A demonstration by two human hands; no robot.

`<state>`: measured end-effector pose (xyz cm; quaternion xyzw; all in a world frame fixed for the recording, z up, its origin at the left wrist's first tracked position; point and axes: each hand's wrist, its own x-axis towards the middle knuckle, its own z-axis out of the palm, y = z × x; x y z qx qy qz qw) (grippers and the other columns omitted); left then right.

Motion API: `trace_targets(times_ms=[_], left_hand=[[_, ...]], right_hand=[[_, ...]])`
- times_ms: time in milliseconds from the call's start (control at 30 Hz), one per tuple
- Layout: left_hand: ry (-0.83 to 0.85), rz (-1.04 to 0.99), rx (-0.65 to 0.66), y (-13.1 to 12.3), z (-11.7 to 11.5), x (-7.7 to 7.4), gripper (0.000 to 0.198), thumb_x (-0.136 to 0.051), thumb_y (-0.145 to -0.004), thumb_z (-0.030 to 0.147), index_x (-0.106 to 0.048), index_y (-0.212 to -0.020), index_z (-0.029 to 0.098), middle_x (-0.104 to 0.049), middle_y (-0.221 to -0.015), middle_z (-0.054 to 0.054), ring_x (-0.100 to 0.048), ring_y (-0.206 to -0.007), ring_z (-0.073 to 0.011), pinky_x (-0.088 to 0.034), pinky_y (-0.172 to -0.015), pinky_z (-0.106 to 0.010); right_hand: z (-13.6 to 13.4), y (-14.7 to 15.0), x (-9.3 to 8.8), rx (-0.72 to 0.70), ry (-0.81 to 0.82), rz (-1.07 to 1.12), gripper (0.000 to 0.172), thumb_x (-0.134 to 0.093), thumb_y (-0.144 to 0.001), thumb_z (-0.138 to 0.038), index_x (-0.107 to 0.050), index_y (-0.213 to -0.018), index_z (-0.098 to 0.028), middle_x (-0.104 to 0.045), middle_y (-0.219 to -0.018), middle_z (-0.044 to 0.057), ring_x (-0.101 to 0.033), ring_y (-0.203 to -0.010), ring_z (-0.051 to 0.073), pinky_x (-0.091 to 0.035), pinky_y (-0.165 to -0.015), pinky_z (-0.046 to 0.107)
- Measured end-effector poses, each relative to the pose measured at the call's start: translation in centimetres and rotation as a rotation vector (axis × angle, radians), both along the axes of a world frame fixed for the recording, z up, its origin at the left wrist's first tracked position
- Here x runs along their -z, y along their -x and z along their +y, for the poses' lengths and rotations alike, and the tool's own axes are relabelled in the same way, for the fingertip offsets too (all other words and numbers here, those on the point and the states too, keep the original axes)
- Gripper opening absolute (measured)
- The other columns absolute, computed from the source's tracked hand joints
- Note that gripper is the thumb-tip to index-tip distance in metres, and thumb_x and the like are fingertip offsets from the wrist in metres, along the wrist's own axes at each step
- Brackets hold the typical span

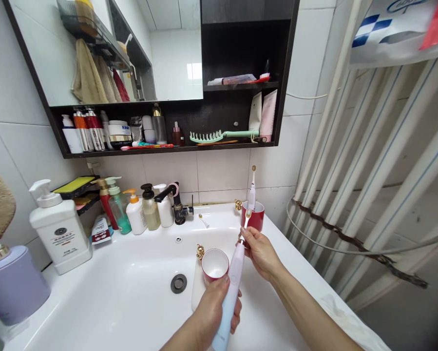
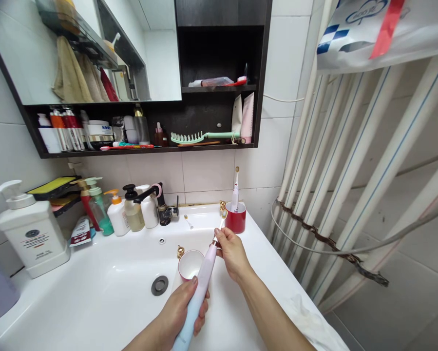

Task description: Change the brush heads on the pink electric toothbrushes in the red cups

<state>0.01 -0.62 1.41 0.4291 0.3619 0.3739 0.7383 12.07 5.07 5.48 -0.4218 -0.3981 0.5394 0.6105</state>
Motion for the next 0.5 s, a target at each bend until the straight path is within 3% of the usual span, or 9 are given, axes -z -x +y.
trace_targets(times_ms=[500], left_hand=[[-0.03,0.004,-0.031,-0.12,0.06,0.54,0.05,-0.031,-0.058,0.062,-0.041,-0.068,0.014,-0.041,-0.046,0.003,-0.034,-0.031,-0.0047,-0.023,-0.035,-0.02]], right_hand=[[-0.23,0.27,-0.02,-0.017,-0.017,-0.01,0.024,-0.054,-0.06,-0.036,-0.041,-0.055,-0.016,-0.043,-0.047,-0.008,-0.045,-0.044,0.004,-0.034,-0.043,0.015]])
